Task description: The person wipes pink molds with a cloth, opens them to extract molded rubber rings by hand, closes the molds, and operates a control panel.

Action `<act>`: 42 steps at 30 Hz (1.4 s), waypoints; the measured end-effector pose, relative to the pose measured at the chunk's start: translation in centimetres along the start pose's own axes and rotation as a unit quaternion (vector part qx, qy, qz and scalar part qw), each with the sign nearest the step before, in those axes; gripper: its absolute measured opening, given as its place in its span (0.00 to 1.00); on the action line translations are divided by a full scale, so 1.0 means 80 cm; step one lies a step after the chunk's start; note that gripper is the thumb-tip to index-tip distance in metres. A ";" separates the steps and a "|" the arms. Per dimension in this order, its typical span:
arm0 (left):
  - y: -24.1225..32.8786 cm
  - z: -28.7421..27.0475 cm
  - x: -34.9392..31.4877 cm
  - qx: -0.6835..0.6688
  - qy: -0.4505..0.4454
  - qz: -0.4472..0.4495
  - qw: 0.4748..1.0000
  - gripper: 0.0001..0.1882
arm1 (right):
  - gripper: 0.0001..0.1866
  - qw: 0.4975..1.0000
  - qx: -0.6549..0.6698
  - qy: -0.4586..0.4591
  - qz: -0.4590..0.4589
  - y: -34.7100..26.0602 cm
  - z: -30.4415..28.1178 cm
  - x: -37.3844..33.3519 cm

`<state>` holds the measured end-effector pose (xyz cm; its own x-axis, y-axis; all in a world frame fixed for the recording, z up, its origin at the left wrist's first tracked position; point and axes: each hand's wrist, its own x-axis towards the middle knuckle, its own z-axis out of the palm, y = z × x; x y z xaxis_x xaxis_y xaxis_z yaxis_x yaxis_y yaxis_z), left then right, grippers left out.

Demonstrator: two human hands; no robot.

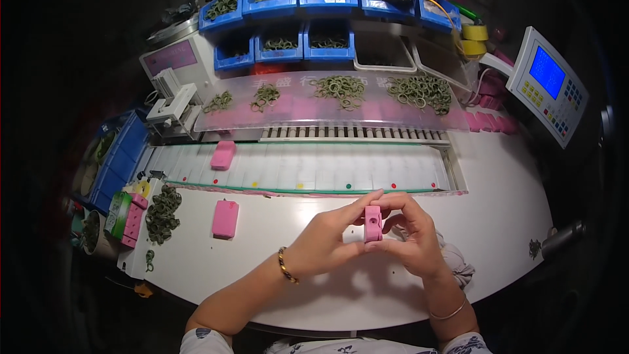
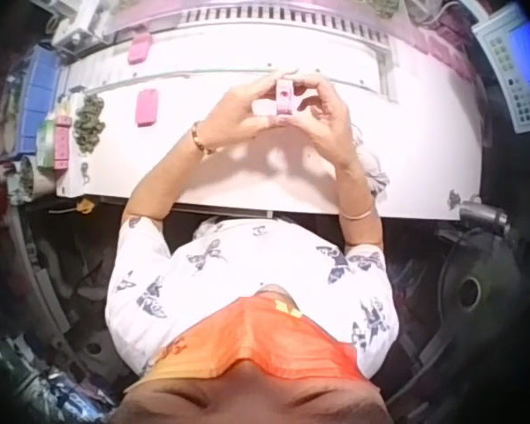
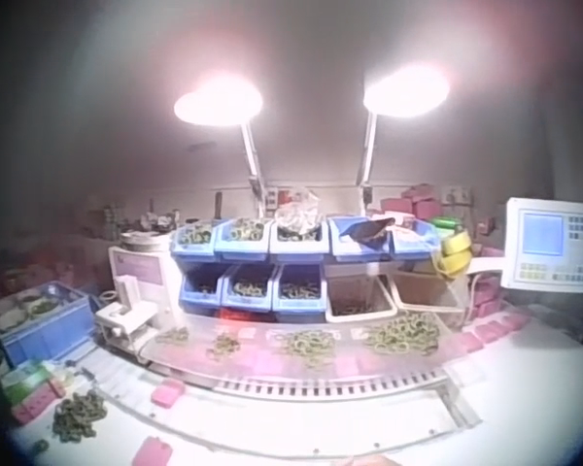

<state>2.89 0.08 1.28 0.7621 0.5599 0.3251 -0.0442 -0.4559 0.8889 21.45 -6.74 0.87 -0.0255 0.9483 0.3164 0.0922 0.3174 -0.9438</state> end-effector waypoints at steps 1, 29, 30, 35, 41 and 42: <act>-0.002 -0.004 -0.001 0.000 -0.001 -0.001 1.000 0.40 | 0.26 0.999 -0.042 -0.020 -0.020 -0.004 -0.003 0.001; -0.019 0.011 -0.022 -0.544 0.168 -0.276 0.775 0.10 | 0.39 0.979 -0.175 -0.015 -0.105 -0.011 0.042 -0.003; -0.023 0.012 -0.022 -0.528 0.176 -0.254 0.791 0.09 | 0.37 0.965 -0.222 -0.014 -0.135 -0.012 0.039 -0.002; -0.026 0.016 -0.019 -0.427 0.241 -0.207 0.847 0.11 | 0.19 0.930 -0.304 0.025 -0.203 -0.004 0.041 -0.006; -0.016 0.019 -0.017 -0.400 0.252 -0.202 0.858 0.13 | 0.13 0.896 -0.356 0.051 -0.260 -0.010 0.049 -0.008; -0.015 0.021 -0.017 -0.400 0.251 -0.202 0.858 0.13 | 0.13 0.897 -0.352 0.057 -0.260 -0.005 0.049 -0.008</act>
<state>2.98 -1.29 -0.81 0.4537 0.8797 -0.1427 -0.4243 0.3541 0.8334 17.54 -7.46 0.71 -0.1496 0.6533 0.7422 0.7036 0.5977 -0.3843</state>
